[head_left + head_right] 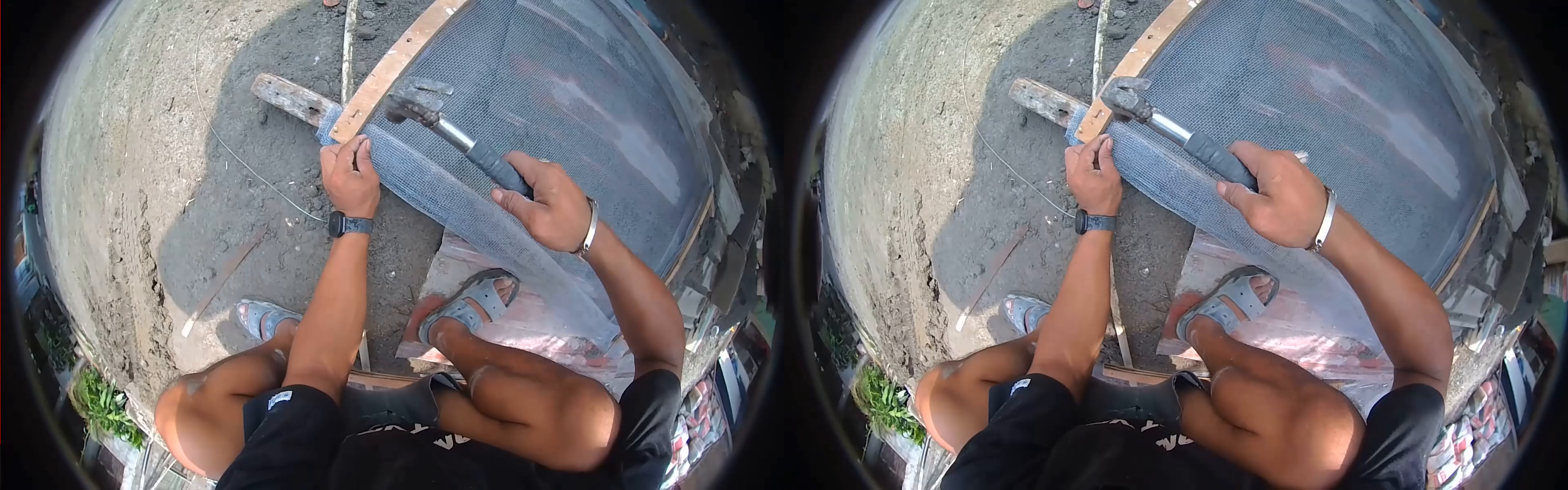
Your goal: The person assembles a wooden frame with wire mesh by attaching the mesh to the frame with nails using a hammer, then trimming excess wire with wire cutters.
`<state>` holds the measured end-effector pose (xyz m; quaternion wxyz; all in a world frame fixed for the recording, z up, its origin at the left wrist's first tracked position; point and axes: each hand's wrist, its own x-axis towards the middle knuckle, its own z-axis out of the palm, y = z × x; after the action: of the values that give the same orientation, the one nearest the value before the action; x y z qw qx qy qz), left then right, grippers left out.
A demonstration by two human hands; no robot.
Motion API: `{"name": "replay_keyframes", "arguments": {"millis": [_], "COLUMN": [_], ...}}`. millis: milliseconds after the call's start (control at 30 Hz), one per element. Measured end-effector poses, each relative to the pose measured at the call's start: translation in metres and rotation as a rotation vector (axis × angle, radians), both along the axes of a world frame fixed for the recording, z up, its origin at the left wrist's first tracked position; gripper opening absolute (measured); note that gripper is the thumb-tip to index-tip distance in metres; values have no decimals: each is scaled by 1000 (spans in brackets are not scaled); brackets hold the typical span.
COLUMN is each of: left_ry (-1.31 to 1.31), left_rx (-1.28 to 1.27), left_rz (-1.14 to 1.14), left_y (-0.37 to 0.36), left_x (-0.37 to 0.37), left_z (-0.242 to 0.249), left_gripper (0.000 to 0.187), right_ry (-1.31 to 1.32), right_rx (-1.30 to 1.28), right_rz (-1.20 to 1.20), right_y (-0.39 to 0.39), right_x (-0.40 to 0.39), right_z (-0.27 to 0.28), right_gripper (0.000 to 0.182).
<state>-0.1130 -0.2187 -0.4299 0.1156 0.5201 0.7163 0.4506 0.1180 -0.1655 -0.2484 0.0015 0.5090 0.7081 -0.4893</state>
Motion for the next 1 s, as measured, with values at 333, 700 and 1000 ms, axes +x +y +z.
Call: {"name": "replay_keyframes", "arguments": {"millis": [333, 700, 1000], "left_ry": [27, 34, 49], "left_rx": [-3, 0, -34], "left_rz": [47, 20, -5], "left_y": [-1, -4, -2], "left_x": [1, 0, -1], "left_z": [-1, -3, -3], "left_gripper": [11, 11, 12], "right_ry": [-31, 9, -31], "right_rx": [-23, 29, 23], "right_rz": [-6, 16, 14], "right_y": [8, -1, -6], "right_x": [-5, -5, -6], "right_z": [-11, -11, -12], "right_gripper": [19, 17, 17]}}
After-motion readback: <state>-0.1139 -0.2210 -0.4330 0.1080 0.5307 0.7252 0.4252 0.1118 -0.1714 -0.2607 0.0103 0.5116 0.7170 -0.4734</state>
